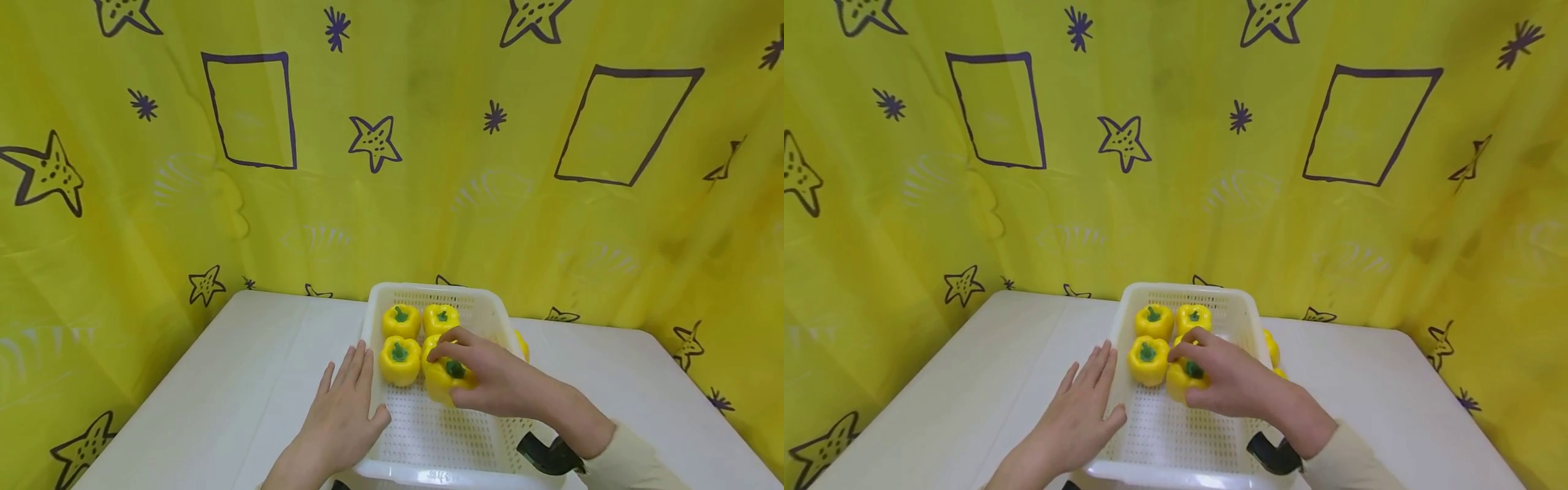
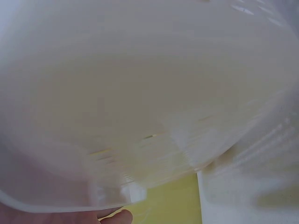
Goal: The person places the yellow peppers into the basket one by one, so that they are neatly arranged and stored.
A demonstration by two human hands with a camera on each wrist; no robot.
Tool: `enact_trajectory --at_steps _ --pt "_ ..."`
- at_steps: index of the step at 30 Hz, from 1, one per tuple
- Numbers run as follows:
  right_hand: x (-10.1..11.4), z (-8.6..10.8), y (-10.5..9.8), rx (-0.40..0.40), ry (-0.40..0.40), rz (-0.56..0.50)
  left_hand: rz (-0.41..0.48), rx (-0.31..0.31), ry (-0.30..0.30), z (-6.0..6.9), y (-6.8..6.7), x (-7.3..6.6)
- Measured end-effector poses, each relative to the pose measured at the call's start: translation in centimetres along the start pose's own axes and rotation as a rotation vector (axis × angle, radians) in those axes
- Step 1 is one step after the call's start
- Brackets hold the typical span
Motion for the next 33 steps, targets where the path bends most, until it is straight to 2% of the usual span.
enact_trajectory --at_steps 6,12,25,33 --pt "0.8 -1.1 1.2 0.021 -0.055 -0.024 -0.004 0.012 -0.011 0.1 -0.2 0.3" --pt "1.2 -1.9 2.4 0.053 -0.034 -0.035 -0.006 -0.014 0.002 0.3 -0.2 0.4" --pt "1.4 -3.3 3.6 0.076 -0.103 -0.056 -0.011 -0.021 0.013 0.2 -0.1 0.4" --pt "1.3 -3.9 4.4 0.091 -0.077 -0.017 -0.008 -0.025 0.03 0.1 -0.1 0.1"
Point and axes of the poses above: each hand's wrist, its own z-axis away from the middle knuckle, its own y-axis out of the palm, x = y × z, the point moved 1 cm from there along -z, towards the middle knuckle, and after that the axes turned 1 degree about -z, right-handed, at the moved point
